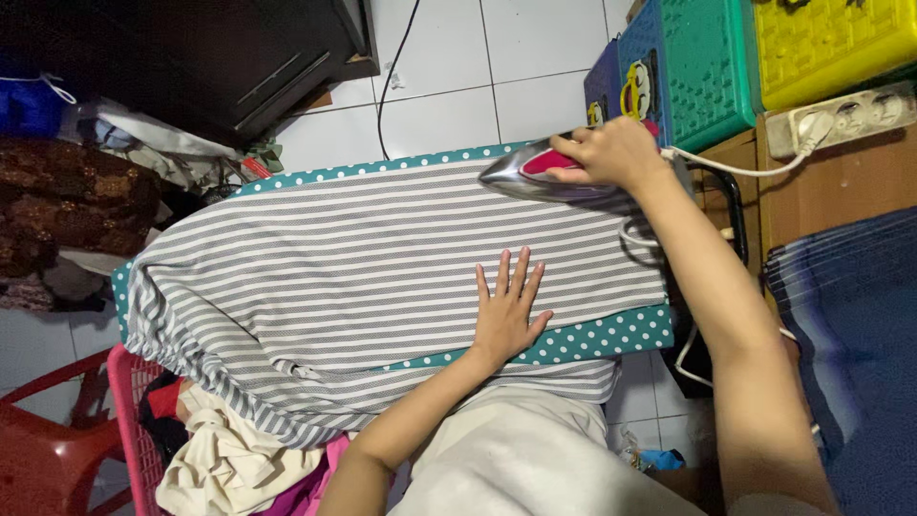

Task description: The person irons a pair of striped shorts on a polka-dotted ironing board, smoothing the fabric and using a pink iron. After ironing, the person folds the shorts and places them on a nearby surface, then picks up a cream-colored cloth and a pink garment from a laundry basket.

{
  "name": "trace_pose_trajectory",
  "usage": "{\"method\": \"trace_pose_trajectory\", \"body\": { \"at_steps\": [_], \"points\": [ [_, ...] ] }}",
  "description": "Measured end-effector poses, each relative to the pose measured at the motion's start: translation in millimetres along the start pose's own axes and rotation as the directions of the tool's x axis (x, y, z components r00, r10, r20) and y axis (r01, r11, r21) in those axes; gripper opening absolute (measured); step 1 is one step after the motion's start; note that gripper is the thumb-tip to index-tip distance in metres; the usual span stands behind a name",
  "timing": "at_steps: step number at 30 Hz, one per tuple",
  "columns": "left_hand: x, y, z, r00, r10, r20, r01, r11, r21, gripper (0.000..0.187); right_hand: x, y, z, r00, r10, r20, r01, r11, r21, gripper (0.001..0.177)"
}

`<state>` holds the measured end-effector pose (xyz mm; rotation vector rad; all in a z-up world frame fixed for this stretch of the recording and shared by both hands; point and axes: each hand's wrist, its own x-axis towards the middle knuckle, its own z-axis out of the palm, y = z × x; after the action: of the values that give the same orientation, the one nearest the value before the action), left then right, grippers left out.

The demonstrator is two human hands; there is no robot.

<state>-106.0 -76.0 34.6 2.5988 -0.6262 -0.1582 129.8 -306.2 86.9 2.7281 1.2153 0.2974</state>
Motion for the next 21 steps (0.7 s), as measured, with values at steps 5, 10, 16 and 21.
{"method": "trace_pose_trajectory", "body": {
  "at_steps": [5, 10, 16, 21],
  "points": [
    [-0.1, 1.0, 0.4, 1.000, -0.002, 0.006, 0.002, 1.000, -0.008, 0.083, 38.5, -20.8, 7.8, 0.999, -0.021, 0.025, 0.020, 1.000, 0.011, 0.060],
    [-1.7, -0.6, 1.9, 1.000, 0.010, -0.005, -0.010, 1.000, 0.003, 0.083, 77.8, -51.5, 14.7, 0.997, -0.073, -0.035, 0.076, 0.989, 0.129, 0.059],
    [-4.9, -1.6, 4.6, 0.999, 0.041, -0.033, -0.041, 0.999, 0.003, 0.082, 113.1, -88.7, 13.8, 0.999, -0.029, 0.034, 0.021, 0.977, 0.214, 0.057],
    [-17.6, -4.6, 6.9, 0.994, 0.110, -0.008, -0.110, 0.993, -0.039, 0.078, 127.7, -128.3, 2.8, 0.972, 0.216, 0.088, -0.233, 0.925, 0.302, 0.051]
  ]
}}
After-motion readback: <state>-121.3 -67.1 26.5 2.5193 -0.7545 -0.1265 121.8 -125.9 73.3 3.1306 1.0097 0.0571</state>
